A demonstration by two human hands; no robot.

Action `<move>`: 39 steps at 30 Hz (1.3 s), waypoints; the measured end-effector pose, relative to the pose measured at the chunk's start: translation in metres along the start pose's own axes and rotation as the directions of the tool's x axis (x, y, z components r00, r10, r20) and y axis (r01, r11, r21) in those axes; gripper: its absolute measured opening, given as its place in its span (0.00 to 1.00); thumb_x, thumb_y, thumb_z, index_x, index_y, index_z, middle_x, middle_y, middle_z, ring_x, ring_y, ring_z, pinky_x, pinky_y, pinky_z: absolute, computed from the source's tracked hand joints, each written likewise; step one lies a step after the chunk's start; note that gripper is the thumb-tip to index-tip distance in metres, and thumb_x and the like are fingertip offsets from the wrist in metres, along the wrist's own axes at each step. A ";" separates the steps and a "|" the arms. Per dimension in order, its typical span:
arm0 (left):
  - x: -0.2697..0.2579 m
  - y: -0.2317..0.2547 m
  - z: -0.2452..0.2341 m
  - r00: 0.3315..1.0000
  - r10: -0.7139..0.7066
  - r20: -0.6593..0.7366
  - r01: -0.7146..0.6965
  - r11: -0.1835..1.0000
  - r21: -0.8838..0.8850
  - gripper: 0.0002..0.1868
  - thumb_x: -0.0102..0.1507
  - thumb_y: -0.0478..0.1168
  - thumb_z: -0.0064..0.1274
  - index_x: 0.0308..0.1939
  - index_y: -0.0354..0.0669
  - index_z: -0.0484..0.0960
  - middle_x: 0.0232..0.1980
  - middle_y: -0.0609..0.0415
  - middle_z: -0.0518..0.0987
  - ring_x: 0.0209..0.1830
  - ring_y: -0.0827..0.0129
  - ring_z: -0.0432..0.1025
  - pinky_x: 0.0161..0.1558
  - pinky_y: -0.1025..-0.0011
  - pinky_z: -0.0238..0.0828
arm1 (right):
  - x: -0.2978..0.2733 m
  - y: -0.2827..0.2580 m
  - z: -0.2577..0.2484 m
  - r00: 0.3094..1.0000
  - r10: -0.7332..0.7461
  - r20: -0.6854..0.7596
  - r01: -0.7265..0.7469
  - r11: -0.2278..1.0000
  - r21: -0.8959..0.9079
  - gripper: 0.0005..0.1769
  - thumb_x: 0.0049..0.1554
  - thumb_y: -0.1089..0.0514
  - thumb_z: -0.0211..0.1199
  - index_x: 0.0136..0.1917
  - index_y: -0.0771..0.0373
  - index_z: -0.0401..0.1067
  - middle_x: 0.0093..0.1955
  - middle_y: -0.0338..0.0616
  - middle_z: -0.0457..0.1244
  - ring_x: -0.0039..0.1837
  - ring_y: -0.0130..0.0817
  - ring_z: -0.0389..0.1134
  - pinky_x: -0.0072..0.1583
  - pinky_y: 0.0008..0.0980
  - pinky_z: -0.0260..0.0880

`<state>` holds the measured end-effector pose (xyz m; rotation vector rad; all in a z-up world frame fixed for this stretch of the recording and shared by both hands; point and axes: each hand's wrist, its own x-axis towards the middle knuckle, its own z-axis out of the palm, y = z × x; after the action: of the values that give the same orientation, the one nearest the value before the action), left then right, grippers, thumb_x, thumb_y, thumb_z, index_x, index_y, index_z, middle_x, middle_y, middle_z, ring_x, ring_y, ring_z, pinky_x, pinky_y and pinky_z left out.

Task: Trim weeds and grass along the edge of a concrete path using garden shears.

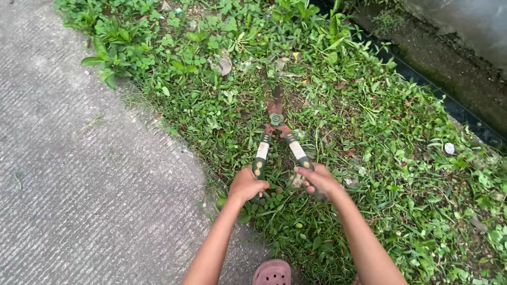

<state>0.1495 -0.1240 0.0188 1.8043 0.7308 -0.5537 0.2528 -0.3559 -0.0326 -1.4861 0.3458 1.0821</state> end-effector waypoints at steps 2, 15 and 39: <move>-0.005 0.003 0.017 0.998 -0.055 -0.032 0.056 0.997 0.048 0.16 0.53 0.36 0.64 0.41 0.40 0.75 0.29 0.55 0.81 0.24 0.73 0.77 0.32 0.73 0.74 | -0.011 0.000 0.028 0.998 -0.018 -0.052 0.013 0.995 -0.099 0.14 0.58 0.57 0.66 0.49 0.64 0.64 0.29 0.36 0.57 0.26 0.23 0.57 0.25 0.22 0.56; -0.050 0.001 -0.040 0.994 0.068 0.081 -0.068 0.998 -0.002 0.19 0.51 0.33 0.63 0.42 0.41 0.73 0.25 0.57 0.79 0.20 0.73 0.75 0.27 0.72 0.73 | -0.057 -0.060 -0.068 0.969 0.079 0.233 0.005 0.940 -0.340 0.20 0.53 0.53 0.68 0.53 0.60 0.63 0.26 0.30 0.52 0.24 0.18 0.51 0.24 0.21 0.49; -0.021 -0.093 -0.121 0.994 -0.008 -0.106 0.013 0.999 0.043 0.16 0.52 0.36 0.65 0.39 0.39 0.76 0.24 0.57 0.80 0.20 0.74 0.76 0.27 0.72 0.72 | 0.034 -0.047 0.043 0.968 0.028 0.250 0.093 0.883 -0.460 0.20 0.54 0.49 0.70 0.52 0.61 0.67 0.27 0.33 0.58 0.23 0.18 0.55 0.25 0.21 0.58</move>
<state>0.0721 0.0090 0.0118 1.8823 0.8062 -0.4871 0.2876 -0.2932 -0.0243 -1.7417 -0.1348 1.3742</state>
